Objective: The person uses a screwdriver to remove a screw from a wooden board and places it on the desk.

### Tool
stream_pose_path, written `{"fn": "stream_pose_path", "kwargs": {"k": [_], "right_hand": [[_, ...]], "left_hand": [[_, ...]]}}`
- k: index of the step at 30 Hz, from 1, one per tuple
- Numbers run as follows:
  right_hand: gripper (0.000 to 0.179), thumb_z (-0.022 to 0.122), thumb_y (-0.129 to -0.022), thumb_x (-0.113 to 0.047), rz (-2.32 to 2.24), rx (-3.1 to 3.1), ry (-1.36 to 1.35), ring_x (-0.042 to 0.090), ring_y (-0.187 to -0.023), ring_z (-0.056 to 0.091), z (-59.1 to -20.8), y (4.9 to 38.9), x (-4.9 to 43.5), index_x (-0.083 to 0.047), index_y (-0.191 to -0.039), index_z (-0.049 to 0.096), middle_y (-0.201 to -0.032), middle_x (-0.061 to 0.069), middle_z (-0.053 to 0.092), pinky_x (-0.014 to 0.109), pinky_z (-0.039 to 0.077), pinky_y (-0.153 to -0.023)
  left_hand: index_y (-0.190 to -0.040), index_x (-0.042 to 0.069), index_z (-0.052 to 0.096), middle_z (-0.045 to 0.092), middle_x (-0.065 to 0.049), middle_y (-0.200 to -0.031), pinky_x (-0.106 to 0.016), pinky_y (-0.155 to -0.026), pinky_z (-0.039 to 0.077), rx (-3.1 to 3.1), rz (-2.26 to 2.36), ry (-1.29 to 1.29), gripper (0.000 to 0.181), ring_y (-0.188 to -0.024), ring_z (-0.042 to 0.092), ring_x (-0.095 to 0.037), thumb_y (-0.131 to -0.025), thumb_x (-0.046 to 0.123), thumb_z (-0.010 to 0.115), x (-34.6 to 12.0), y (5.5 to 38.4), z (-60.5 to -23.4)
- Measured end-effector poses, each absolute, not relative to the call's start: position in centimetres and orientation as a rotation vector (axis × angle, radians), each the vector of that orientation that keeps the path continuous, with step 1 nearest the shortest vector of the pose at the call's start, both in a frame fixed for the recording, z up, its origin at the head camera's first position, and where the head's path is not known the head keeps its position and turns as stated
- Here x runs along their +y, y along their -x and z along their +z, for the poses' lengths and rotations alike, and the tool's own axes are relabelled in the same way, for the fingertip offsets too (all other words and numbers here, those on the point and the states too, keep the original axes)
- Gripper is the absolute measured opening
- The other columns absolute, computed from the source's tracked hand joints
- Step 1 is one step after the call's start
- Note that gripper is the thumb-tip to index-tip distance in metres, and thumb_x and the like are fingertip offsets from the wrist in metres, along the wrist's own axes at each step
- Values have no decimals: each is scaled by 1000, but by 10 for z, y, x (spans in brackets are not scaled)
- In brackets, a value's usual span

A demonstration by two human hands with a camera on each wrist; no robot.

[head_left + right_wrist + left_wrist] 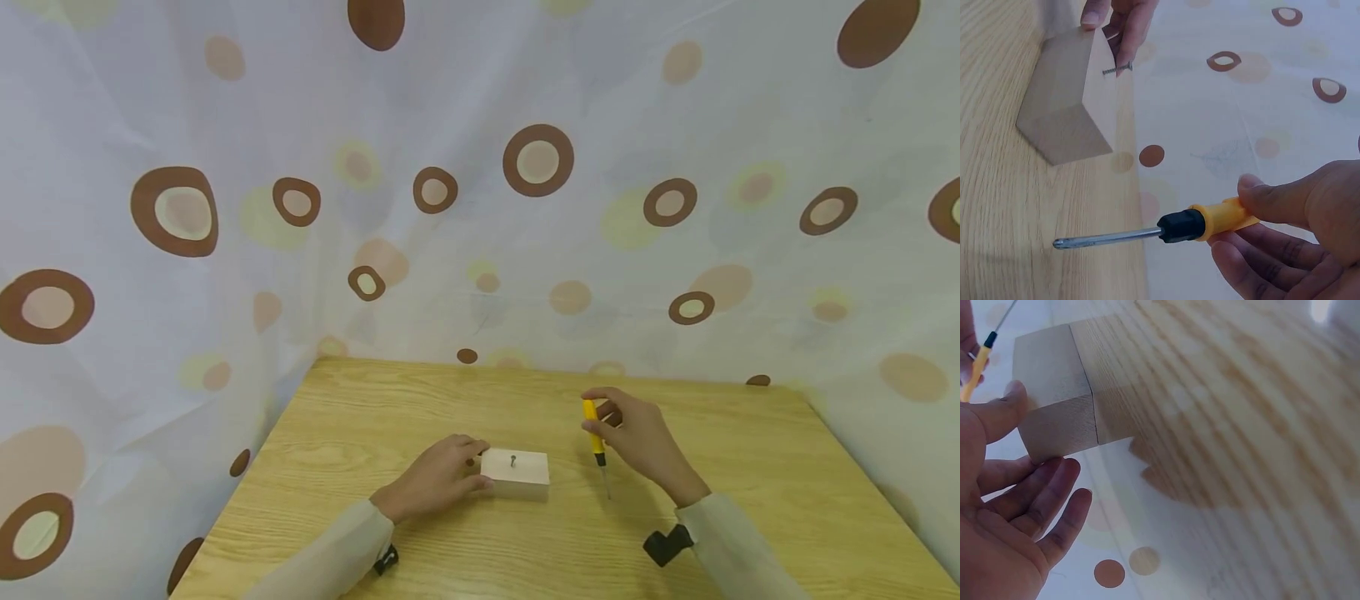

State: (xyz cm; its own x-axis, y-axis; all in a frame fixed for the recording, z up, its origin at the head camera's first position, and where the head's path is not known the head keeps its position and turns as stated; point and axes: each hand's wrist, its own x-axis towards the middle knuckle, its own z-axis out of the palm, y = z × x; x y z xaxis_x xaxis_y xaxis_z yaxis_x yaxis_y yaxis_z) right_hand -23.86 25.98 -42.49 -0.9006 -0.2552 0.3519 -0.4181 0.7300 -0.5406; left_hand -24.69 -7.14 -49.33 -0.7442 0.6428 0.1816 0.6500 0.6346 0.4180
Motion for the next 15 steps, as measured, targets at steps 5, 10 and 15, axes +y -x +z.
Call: {"fn": "stream_pose_path", "kwargs": {"k": [5,10,15], "right_hand": [[39,79,-92,-14,982,-2643,-554,17,-77,70,-418,239,249,-8,-129,67,-95,5,73,31,57,-66],[37,78,-93,-15,1048,-2626,-549,22,-75,71,-414,239,237,-9,-128,67,-93,3,72,29,57,-65],[36,78,-94,-16,1044,-2588,-579,19,-75,71,-411,240,227,-12,-127,65,-92,0,71,29,56,-66]], "left_hand": [[-142,2,59,63,-9,-136,-30,-94,54,-2839,-704,1107,59,-110,64,-16,-98,40,70,-71,249,-493],[-141,2,60,63,-9,-136,-30,-93,54,-2850,-695,1103,58,-109,64,-15,-98,38,71,-71,249,-494],[-141,2,60,64,-9,-134,-28,-90,54,-2847,-735,1097,57,-106,65,-15,-97,38,71,-70,249,-493]]}}
